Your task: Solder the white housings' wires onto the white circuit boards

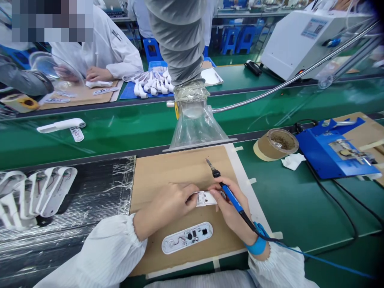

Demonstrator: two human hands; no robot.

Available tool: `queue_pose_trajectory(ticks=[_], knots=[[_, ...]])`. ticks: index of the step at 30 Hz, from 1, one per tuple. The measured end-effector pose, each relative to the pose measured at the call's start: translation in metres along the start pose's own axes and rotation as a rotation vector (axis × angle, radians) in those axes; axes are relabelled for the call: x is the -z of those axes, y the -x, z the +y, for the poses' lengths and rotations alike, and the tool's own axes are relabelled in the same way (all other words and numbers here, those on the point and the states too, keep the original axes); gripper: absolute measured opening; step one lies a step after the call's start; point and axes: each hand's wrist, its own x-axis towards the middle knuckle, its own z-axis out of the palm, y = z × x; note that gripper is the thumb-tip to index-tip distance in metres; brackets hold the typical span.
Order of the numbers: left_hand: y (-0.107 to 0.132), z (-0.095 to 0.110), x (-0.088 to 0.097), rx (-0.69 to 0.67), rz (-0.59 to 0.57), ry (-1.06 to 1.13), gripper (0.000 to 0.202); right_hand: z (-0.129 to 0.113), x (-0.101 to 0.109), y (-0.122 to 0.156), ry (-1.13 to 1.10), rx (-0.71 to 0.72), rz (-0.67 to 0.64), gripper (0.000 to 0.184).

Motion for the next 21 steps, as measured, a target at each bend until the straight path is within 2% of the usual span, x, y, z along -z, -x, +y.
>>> queue_pose_trajectory(ticks=[4,10,13,17,21], knots=[[0.0023,0.0007,-0.0023,-0.059,0.064,-0.057,0.026,-0.0034,0.0012,-0.0003,-0.036,-0.051,-0.009,0.033],[0.0031,-0.0012,-0.0026,-0.071,0.061,-0.042,0.031,-0.0068,0.0029,-0.0026,-0.069,-0.072,-0.002,0.033],[0.0043,-0.0027,-0.0028,0.032,0.084,0.090,0.028,-0.0070,0.0038,-0.0038,-0.086,-0.067,0.014,0.033],[0.0058,-0.0032,-0.0037,0.200,0.109,0.391,0.021,-0.0089,0.0038,-0.0035,-0.115,-0.050,0.032,0.032],[0.0071,-0.0044,-0.0051,0.230,0.076,0.619,0.015,-0.0091,0.0032,-0.0028,-0.133,-0.038,0.047,0.031]])
